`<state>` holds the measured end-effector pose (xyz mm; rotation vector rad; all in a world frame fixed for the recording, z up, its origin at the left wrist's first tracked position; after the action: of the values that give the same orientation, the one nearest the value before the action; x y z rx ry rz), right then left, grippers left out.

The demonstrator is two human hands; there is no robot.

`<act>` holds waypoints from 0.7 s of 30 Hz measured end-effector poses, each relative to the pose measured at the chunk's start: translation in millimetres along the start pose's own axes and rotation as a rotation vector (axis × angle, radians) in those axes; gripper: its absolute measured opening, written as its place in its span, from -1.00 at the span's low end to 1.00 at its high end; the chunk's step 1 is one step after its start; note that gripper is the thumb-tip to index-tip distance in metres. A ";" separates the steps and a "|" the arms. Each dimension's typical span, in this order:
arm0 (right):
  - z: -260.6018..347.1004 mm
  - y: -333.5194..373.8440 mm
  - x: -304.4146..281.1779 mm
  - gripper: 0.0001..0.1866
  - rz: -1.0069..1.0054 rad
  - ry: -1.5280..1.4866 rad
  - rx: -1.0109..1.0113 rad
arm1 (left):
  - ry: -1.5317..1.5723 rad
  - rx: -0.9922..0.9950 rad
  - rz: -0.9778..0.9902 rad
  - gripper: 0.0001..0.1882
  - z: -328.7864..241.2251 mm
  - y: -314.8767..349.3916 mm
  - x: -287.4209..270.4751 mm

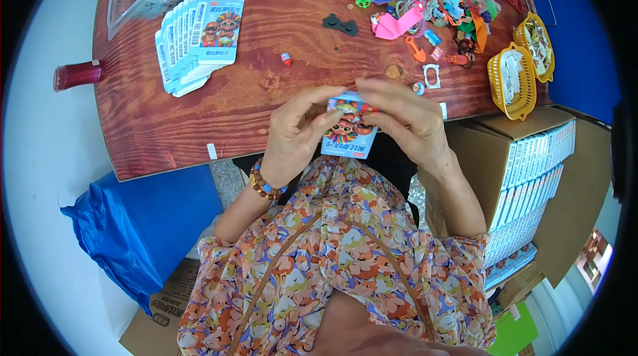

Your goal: Packaging small toy items and stickers into individual small boxes and then organizing those boxes into a larger carton.

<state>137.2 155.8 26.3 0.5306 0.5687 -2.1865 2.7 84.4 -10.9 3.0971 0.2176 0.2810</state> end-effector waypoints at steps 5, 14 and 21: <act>-19.4 11.3 -6.4 -0.64 -0.093 -0.164 0.256 | 0.187 -0.050 -0.060 -0.60 1.2 -0.4 -1.9; -7.6 10.0 -16.7 -0.68 -0.113 -0.006 0.027 | 0.118 -0.001 0.004 -0.63 -5.4 -5.4 7.5; -23.1 34.1 -18.3 -0.69 -0.148 -0.412 0.388 | -0.051 0.204 -0.050 -0.65 -29.6 -15.1 27.3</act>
<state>179.0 159.7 10.1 0.2233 -0.0419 -2.4706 21.9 103.6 22.5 3.2886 0.3428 0.1894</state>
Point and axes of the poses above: each hand's wrist, its own y-axis away from the middle knuckle, its own x-axis out of the palm, z = x × y, the point moved 9 cm from there along -y, towards the middle knuckle, and after that the axes turned 10 degrees about y, right-handed, at the moved point
